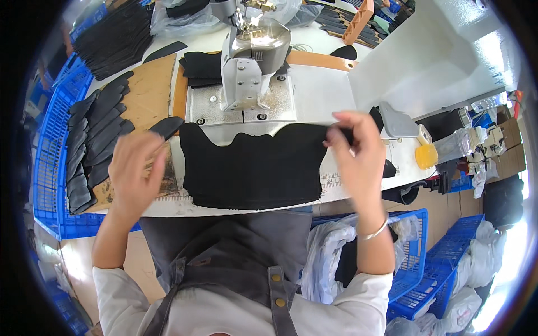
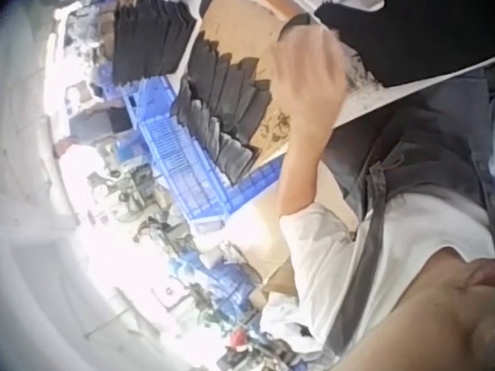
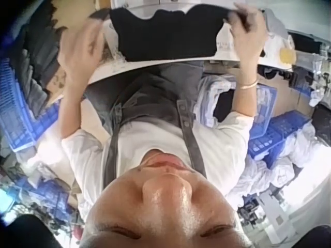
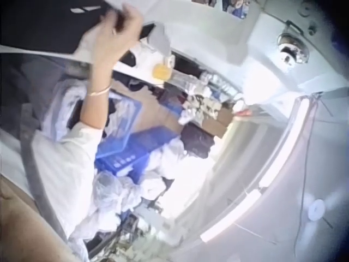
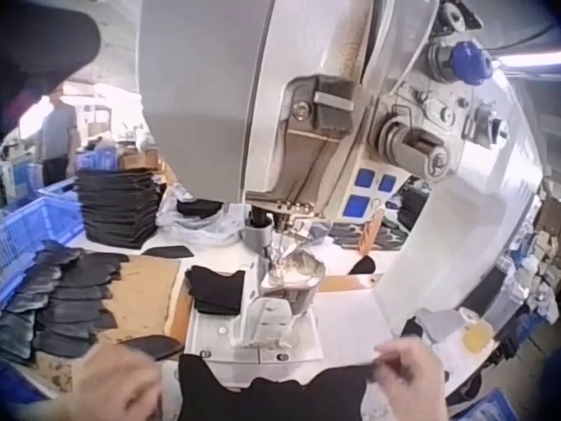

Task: Manually aligning and stacking black shoe upper components at a factory workbench.

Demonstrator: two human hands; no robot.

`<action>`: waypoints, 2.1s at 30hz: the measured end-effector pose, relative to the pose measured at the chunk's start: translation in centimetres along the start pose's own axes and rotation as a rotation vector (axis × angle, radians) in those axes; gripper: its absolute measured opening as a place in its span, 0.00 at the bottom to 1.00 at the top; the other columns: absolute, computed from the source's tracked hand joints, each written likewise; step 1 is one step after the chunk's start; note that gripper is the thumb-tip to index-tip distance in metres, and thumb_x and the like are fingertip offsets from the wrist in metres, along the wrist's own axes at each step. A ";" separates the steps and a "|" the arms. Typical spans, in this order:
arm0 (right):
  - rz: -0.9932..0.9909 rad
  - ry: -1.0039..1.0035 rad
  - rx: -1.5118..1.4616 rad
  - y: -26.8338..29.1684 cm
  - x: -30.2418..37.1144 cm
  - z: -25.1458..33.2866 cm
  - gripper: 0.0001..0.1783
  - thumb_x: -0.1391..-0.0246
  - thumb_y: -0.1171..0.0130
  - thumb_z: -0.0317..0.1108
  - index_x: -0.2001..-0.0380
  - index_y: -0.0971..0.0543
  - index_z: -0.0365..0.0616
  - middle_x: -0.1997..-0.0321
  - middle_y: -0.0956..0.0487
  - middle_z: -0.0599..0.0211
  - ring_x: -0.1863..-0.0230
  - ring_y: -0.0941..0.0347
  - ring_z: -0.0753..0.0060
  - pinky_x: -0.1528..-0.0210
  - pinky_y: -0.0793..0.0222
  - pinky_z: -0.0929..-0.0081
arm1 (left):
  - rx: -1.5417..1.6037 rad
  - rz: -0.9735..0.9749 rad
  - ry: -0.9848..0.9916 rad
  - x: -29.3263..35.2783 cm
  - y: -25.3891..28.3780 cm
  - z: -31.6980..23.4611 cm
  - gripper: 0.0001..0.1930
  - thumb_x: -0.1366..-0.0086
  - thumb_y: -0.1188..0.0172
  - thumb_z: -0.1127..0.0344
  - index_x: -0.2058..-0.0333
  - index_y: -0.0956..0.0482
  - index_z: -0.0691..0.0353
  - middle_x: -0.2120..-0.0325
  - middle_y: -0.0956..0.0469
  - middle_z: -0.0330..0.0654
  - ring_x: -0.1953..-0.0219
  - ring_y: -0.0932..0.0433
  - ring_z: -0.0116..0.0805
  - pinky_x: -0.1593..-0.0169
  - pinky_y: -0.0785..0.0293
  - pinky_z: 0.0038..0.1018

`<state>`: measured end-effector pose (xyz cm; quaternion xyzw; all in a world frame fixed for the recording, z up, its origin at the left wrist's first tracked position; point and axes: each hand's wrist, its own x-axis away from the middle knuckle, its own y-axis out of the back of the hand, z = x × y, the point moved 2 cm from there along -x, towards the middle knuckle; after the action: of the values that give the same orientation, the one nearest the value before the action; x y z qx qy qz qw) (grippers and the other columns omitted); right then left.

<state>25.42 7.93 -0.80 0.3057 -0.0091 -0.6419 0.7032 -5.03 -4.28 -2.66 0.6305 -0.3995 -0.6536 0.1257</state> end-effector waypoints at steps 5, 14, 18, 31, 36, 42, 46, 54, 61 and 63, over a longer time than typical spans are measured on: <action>0.178 -0.438 0.046 2.2 -5.3 -8.8 0.12 0.42 0.46 0.32 0.58 0.24 0.35 0.69 0.21 0.66 0.70 0.26 0.78 0.67 0.29 0.82 | 0.058 0.376 0.480 2.0 -0.1 4.3 0.24 0.45 0.38 0.68 0.50 0.30 0.67 0.48 0.32 0.52 0.46 0.34 0.51 0.42 0.39 0.37; -0.001 0.283 0.692 0.6 -1.8 -6.0 0.21 0.49 0.42 0.28 0.50 0.28 0.38 0.51 0.28 0.50 0.48 0.33 0.47 0.44 0.37 0.60 | -0.132 0.371 0.270 3.3 -1.1 4.8 0.21 0.49 0.37 0.70 0.54 0.25 0.64 0.58 0.24 0.49 0.53 0.27 0.50 0.46 0.34 0.38; 0.045 0.276 0.598 0.8 0.4 -3.6 0.19 0.49 0.43 0.24 0.51 0.27 0.39 0.47 0.28 0.53 0.45 0.33 0.50 0.42 0.39 0.63 | -0.119 0.385 0.279 3.0 -1.5 5.3 0.20 0.48 0.38 0.72 0.54 0.25 0.63 0.61 0.23 0.50 0.57 0.24 0.50 0.52 0.30 0.37; 0.482 0.035 -0.526 -5.5 6.1 5.1 0.26 0.50 0.39 0.26 0.46 0.32 0.35 0.49 0.26 0.53 0.51 0.27 0.65 0.49 0.31 0.70 | 1.714 -0.070 1.048 1.2 0.0 0.4 0.18 0.38 0.45 0.75 0.49 0.31 0.60 0.60 0.25 0.33 0.59 0.24 0.21 0.57 0.25 0.22; 0.485 -0.164 -0.864 -8.9 6.0 5.0 0.26 0.50 0.44 0.12 0.47 0.34 0.35 0.53 0.26 0.64 0.50 0.31 0.78 0.48 0.36 0.82 | 1.952 0.059 0.979 1.3 -1.7 -3.9 0.23 0.37 0.48 0.77 0.43 0.37 0.63 0.48 0.28 0.43 0.48 0.26 0.33 0.47 0.27 0.31; 0.553 -0.253 -0.448 -4.9 3.9 3.6 0.09 0.44 0.43 0.23 0.59 0.25 0.35 0.70 0.26 0.75 0.70 0.33 0.90 0.68 0.37 0.90 | 2.104 0.318 1.111 -2.0 -1.7 -1.8 0.22 0.38 0.44 0.68 0.47 0.32 0.72 0.51 0.26 0.50 0.54 0.22 0.40 0.54 0.23 0.33; 0.658 -0.323 -0.292 -3.7 3.2 2.9 0.08 0.43 0.43 0.26 0.60 0.25 0.36 0.76 0.28 0.79 0.77 0.37 0.94 0.76 0.41 0.90 | 1.224 0.825 0.866 -3.7 -2.8 -2.8 0.16 0.44 0.32 0.61 0.66 0.23 0.68 0.76 0.21 0.39 0.74 0.20 0.25 0.72 0.26 0.16; 0.696 -0.223 -0.047 -3.5 2.4 2.1 0.12 0.51 0.35 0.31 0.66 0.24 0.35 0.76 0.24 0.67 0.76 0.33 0.82 0.73 0.35 0.80 | 0.775 0.840 0.448 -4.5 -5.6 -3.2 0.24 0.45 0.31 0.56 0.81 0.35 0.68 0.89 0.45 0.38 0.83 0.50 0.24 0.80 0.50 0.28; 0.700 -0.072 0.089 -3.8 2.6 1.9 0.17 0.60 0.30 0.32 0.67 0.24 0.36 0.74 0.23 0.57 0.74 0.27 0.59 0.69 0.32 0.72 | 0.682 0.826 0.385 -4.7 -5.4 -3.1 0.29 0.49 0.29 0.54 0.83 0.41 0.67 0.88 0.51 0.41 0.82 0.53 0.28 0.80 0.52 0.30; 0.694 -0.054 0.099 -3.9 2.8 1.6 0.18 0.60 0.30 0.32 0.67 0.24 0.35 0.73 0.24 0.57 0.73 0.27 0.58 0.69 0.32 0.71 | 0.709 0.859 0.422 -4.4 -5.6 -3.0 0.30 0.49 0.29 0.54 0.83 0.42 0.67 0.88 0.51 0.42 0.82 0.53 0.29 0.80 0.52 0.31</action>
<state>21.76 4.77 -2.26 0.3010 -0.1621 -0.3710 0.8634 0.45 1.22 -2.91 0.5322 -0.7790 -0.2317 0.2373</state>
